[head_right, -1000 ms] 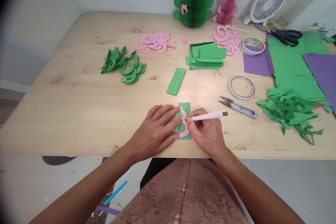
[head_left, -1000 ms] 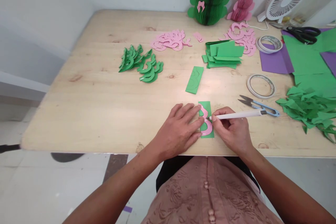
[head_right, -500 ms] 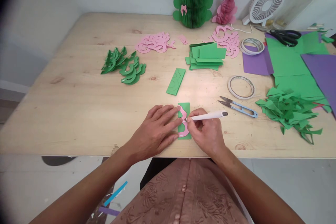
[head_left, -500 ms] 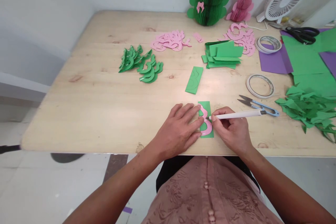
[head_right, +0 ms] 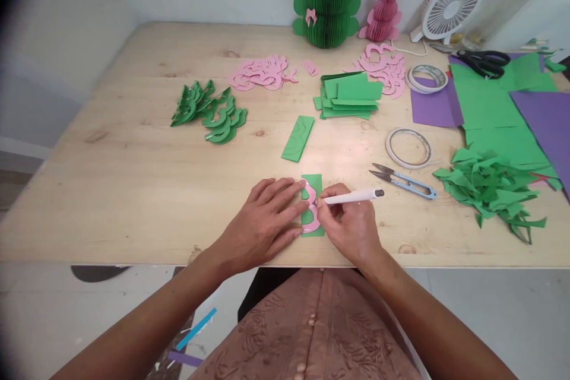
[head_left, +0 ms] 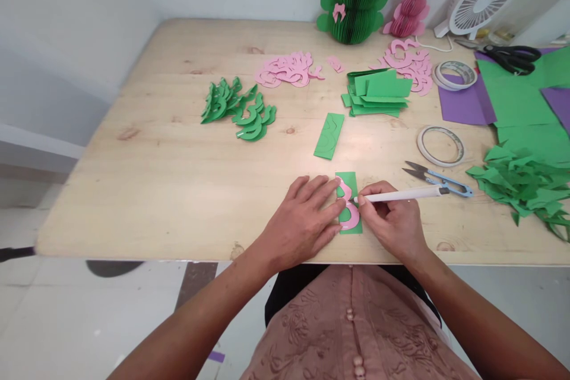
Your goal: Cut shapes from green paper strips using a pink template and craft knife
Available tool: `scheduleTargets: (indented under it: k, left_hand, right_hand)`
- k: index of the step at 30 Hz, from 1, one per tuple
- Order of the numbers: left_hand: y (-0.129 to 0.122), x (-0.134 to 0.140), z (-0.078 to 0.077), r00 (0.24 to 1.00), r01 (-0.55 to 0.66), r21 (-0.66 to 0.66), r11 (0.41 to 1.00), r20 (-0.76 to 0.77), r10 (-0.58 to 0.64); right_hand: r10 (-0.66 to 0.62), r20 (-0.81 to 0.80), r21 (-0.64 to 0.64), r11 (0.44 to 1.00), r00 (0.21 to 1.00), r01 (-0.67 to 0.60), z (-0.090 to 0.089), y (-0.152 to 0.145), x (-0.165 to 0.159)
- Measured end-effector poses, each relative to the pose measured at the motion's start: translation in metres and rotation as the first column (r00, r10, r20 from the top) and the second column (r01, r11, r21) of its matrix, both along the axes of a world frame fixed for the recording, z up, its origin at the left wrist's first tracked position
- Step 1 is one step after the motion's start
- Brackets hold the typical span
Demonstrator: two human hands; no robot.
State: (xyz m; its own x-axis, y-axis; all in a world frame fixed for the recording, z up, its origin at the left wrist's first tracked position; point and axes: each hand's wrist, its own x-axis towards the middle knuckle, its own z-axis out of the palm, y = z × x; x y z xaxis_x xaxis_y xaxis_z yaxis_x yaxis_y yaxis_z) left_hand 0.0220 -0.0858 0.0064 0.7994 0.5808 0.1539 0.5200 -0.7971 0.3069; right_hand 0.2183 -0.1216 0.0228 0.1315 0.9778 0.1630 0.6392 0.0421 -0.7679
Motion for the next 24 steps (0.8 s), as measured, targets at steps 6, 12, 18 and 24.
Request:
scheduleTargets:
  k: [6,12,18,24]
  left_hand:
    - [0.0003,-0.0001,-0.0003,1.000,-0.001,0.002,1.000,0.004,0.001]
    - [0.0004,0.0003,0.0004,1.000,-0.001,0.003,1.000,0.004,0.001]
    - [0.0005,0.0002,0.0001,1.000,-0.001,0.015,1.000,0.008,0.001]
    - [0.0004,0.0001,-0.0009,1.000,-0.001,0.011,1.000,0.009,0.001]
  right_hand:
    - [-0.018,-0.003,-0.013,1.000,1.000,0.018,0.0003,0.0002,-0.0002]
    - [-0.031,-0.013,-0.013,0.999,0.999,0.031,-0.0003,0.0001,-0.0003]
    - [-0.042,-0.022,-0.006,0.999,0.999,0.042,0.0002,-0.0004,-0.0009]
    - [-0.017,-0.031,-0.003,1.000,0.999,0.017,0.0001,-0.0007,-0.0005]
